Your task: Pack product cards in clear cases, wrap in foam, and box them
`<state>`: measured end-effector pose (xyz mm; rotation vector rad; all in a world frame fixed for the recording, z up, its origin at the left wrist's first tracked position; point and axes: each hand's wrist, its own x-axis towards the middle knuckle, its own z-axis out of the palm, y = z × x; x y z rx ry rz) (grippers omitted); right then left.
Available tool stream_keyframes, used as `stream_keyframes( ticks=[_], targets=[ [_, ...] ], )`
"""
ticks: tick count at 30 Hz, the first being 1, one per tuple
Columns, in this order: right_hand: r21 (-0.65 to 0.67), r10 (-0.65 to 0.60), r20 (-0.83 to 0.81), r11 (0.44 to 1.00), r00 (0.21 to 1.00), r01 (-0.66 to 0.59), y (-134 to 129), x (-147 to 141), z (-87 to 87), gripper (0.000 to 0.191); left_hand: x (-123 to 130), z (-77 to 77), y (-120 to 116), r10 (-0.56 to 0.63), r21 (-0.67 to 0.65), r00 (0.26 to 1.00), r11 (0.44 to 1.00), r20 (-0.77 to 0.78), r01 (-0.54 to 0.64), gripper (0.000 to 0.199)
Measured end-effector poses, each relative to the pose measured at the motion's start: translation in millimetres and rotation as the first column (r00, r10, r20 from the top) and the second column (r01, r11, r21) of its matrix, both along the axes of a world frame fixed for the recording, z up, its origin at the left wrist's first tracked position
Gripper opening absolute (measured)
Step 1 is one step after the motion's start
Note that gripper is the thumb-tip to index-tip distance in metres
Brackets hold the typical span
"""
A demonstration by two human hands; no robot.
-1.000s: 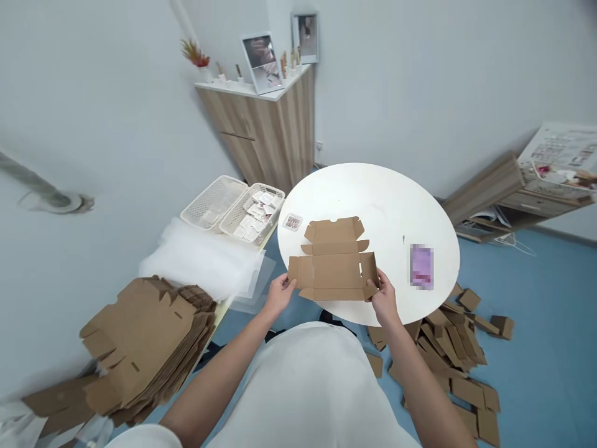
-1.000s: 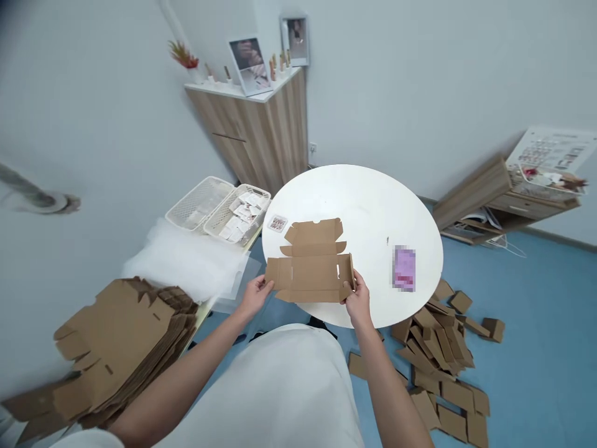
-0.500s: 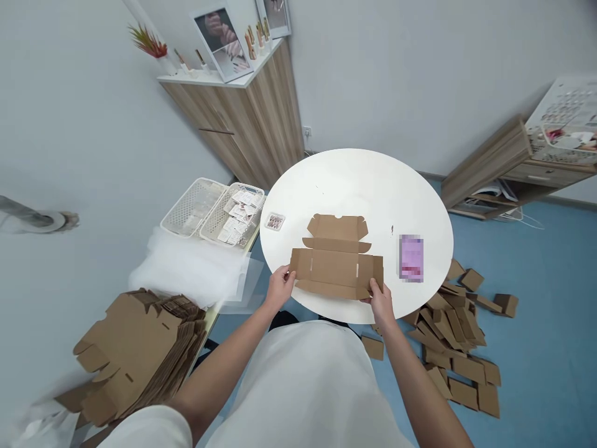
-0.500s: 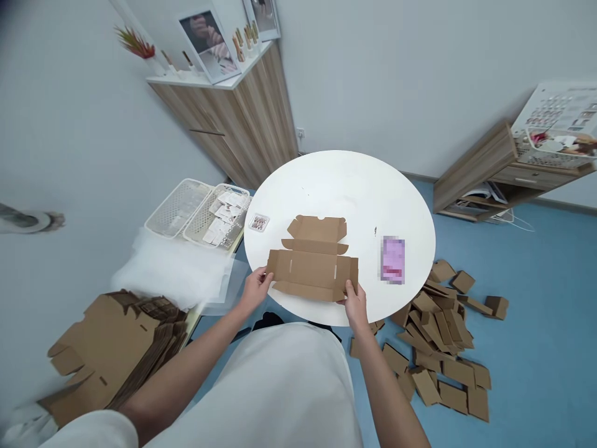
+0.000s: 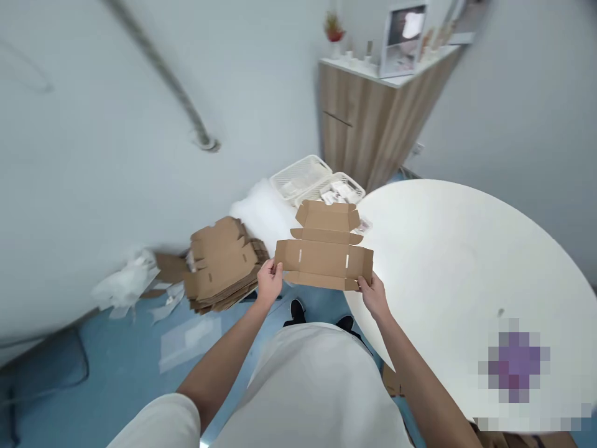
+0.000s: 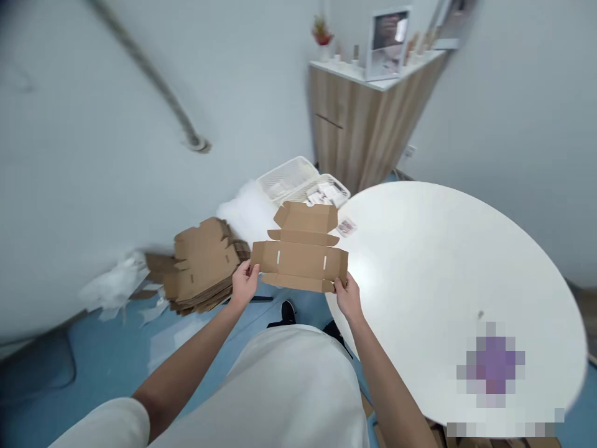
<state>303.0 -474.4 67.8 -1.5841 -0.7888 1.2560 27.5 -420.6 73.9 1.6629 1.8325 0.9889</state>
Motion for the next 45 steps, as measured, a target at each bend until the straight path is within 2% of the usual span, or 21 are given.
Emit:
stream_keyframes(
  ticks=[2, 5, 8, 10, 14, 17, 20, 22, 24, 26, 28, 30, 32, 35, 39, 41, 43, 45],
  targets=[
    [0.049, 0.114, 0.007, 0.992, 0.993, -0.115, 34, -38, -1.2, 0.03, -47, -0.7, -3, 0.151, -0.005, 0.988, 0.988, -0.03, -0.151, 0.023],
    [0.092, 0.289, -0.004, 0.953, 0.957, -0.287, 75, -104, -5.1, 0.027, -115, -4.4, -9, 0.331, -0.042, 0.938, 0.941, -0.108, -0.337, 0.022],
    [0.111, 0.433, -0.03, 0.897, 0.901, -0.427, 104, -171, -12.1, 0.024, -174, -9.5, -14, 0.427, -0.081, 0.888, 0.892, -0.168, -0.444, 0.023],
    [0.118, 0.478, -0.045, 0.875, 0.877, -0.47, 116, -212, -18.8, 0.023, -207, -12.0, -15, 0.458, -0.116, 0.87, 0.869, -0.184, -0.481, 0.025],
    [0.074, 0.539, -0.049, 0.842, 0.841, -0.535, 127, -273, -34.2, 0.024, -250, -15.0, -15, 0.477, -0.212, 0.842, 0.822, -0.254, -0.529, 0.032],
    [0.055, 0.57, 0.028, 0.82, 0.821, -0.57, 130, -292, -43.9, 0.031, -261, -18.2, -12, 0.474, -0.277, 0.844, 0.8, -0.251, -0.532, 0.046],
    [0.063, 0.562, 0.127, 0.818, 0.817, -0.572, 132, -285, -50.0, 0.035, -256, -19.9, -6, 0.472, -0.256, 0.833, 0.8, -0.29, -0.542, 0.053],
    [0.042, 0.486, 0.194, 0.864, 0.852, -0.502, 135, -267, -53.5, 0.037, -244, -17.4, 1, 0.47, -0.216, 0.811, 0.802, -0.348, -0.557, 0.057],
    [-0.014, 0.338, 0.278, 0.938, 0.899, -0.348, 140, -244, -58.6, 0.04, -228, -11.9, 10, 0.444, -0.192, 0.815, 0.822, -0.373, -0.536, 0.059],
    [-0.13, 0.187, 0.339, 0.98, 0.922, -0.152, 146, -219, -66.0, 0.045, -207, -5.2, 20, 0.373, -0.153, 0.853, 0.88, -0.366, -0.45, 0.055],
    [-0.254, 0.105, 0.346, 0.967, 0.932, -0.015, 152, -198, -74.7, 0.05, -184, 0.5, 33, 0.252, -0.126, 0.9, 0.941, -0.356, -0.313, 0.049],
    [-0.324, 0.07, 0.297, 0.946, 0.952, 0.031, 159, -184, -82.7, 0.052, -160, 3.3, 46, 0.099, -0.111, 0.936, 0.983, -0.337, -0.144, 0.042],
    [-0.328, 0.045, 0.22, 0.944, 0.975, 0.03, 167, -176, -89.0, 0.05, -135, 3.1, 59, -0.057, -0.106, 0.956, 0.994, -0.289, 0.027, 0.037],
    [-0.307, 0.015, 0.138, 0.951, 0.99, 0.028, 180, -169, -94.7, 0.042, -98, -1.1, 76, -0.209, -0.147, 0.96, 0.972, -0.185, 0.183, 0.032],
    [-0.291, 0.017, 0.091, 0.957, 0.996, 0.01, 193, -160, -94.4, 0.037, -58, -9.6, 90, -0.32, -0.263, 0.947, 0.913, 0.016, 0.313, 0.029],
    [-0.251, 0.054, 0.068, 0.967, 0.996, -0.035, 195, -156, -88.1, 0.035, -45, -14.4, 92, -0.299, -0.363, 0.945, 0.873, 0.131, 0.326, 0.031],
    [-0.186, 0.152, 0.042, 0.972, 0.987, -0.142, 194, -154, -77.0, 0.031, -38, -19.0, 91, -0.2, -0.485, 0.95, 0.823, 0.241, 0.296, 0.036],
    [-0.113, 0.289, 0.062, 0.953, 0.955, -0.281, 192, -153, -62.1, 0.03, -37, -22.4, 88, -0.076, -0.593, 0.94, 0.758, 0.334, 0.272, 0.043]
  ],
)
